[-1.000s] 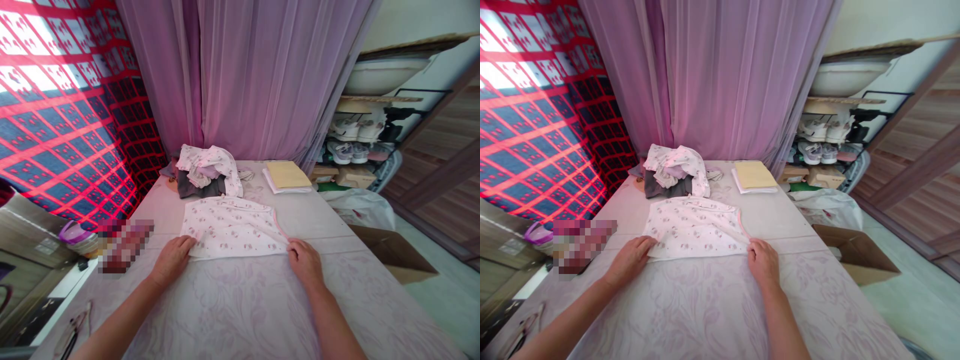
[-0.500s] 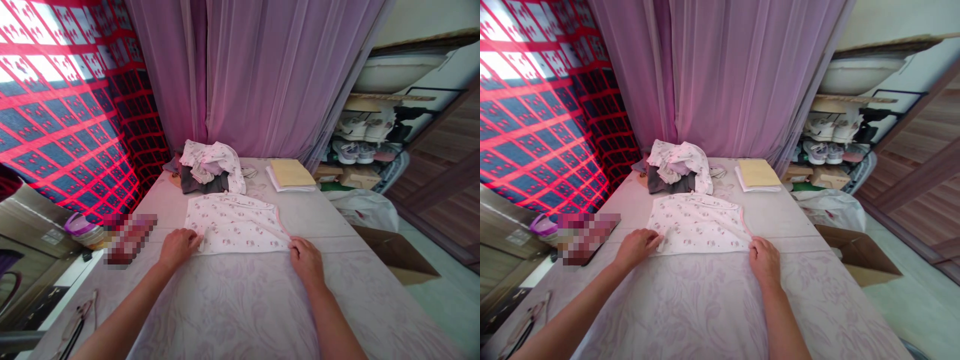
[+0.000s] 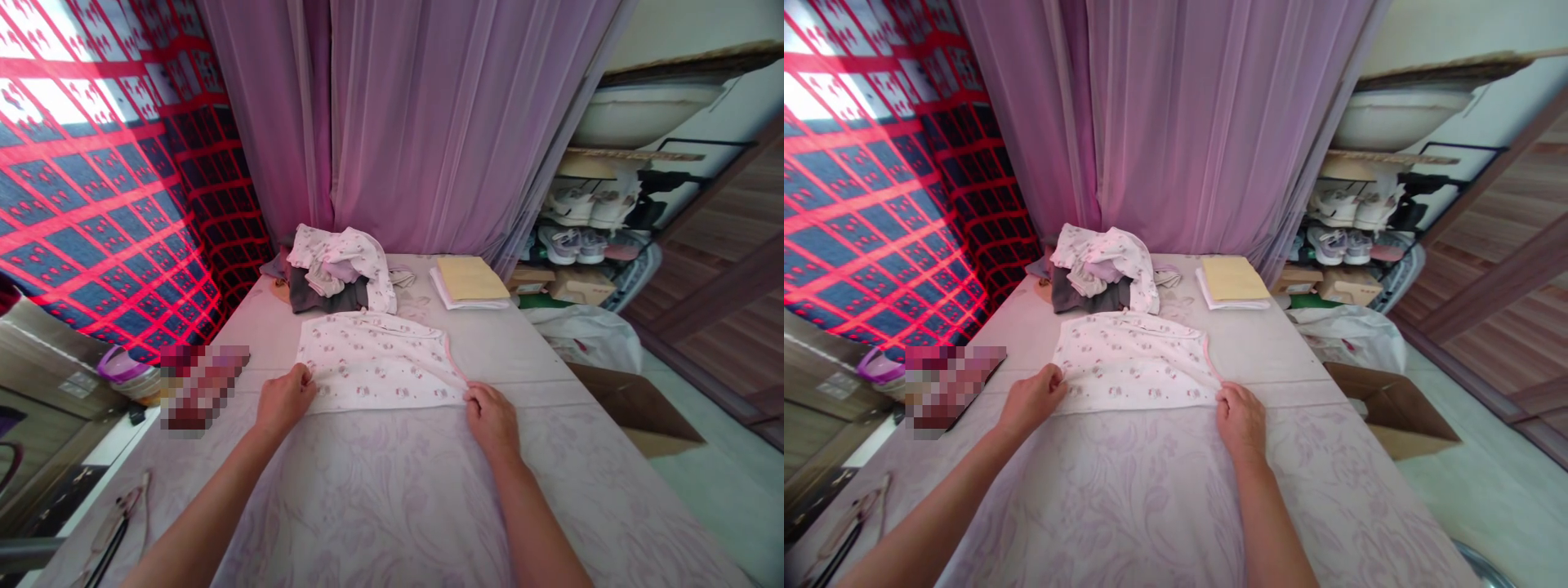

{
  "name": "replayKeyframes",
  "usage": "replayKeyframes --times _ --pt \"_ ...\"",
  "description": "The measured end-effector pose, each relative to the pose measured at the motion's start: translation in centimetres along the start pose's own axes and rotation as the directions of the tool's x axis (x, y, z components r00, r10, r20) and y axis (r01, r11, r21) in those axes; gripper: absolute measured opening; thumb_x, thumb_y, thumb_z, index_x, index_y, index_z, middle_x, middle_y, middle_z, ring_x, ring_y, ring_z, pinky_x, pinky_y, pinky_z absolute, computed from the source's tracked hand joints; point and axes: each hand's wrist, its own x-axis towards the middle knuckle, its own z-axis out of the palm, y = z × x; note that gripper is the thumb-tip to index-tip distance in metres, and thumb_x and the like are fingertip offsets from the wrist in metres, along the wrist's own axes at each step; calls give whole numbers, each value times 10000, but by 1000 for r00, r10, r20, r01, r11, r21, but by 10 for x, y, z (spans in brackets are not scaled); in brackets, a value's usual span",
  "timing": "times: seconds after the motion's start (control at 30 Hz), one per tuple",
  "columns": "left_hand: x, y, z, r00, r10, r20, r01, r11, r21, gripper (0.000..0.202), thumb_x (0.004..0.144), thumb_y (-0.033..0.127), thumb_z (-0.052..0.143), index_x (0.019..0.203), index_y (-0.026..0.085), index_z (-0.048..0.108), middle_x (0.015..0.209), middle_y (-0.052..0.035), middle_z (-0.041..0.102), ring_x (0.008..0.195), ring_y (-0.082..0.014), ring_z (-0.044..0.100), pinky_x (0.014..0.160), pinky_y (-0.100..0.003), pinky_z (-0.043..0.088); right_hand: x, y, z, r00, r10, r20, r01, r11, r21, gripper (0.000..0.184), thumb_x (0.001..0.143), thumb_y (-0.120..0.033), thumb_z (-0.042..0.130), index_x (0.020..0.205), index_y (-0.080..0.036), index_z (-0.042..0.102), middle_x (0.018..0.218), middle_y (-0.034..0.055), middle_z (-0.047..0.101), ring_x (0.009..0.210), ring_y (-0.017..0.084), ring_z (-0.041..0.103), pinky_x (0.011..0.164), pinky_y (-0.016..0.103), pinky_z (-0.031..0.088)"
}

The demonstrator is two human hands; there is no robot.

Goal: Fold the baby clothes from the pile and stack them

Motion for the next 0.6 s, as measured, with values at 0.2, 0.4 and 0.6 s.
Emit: replayKeyframes --times 0.2,0.4,0.6 --pt "5 -9 3 999 -6 -43 5 1000 -15 291 820 207 418 1071 212 567 1040 -66 686 941 -229 630 731 -325 444 -1 -1 -1 1000 3 10 -3 1000 15 196 732 -95 447 715 -225 593 951 41 692 880 188 608 826 316 430" --pt "25 -10 5 996 77 49 -74 995 -63 397 864 441 422 1150 249 617 1093 -81 650 968 -224 621 789 -316 456 -1 1 0 1000 -4 -11 4 1000 16 189 732 -109 444 710 -228 590 948 42 694 868 194 609 816 322 434" --pt "48 1 -1 979 147 139 -143 989 -37 234 737 351 573 910 214 652 972 -67 661 932 -230 610 762 -304 433 -1 0 -1 1000 2 -7 -2 1000 12 195 743 -114 432 718 -225 591 944 40 696 879 190 610 822 320 434"
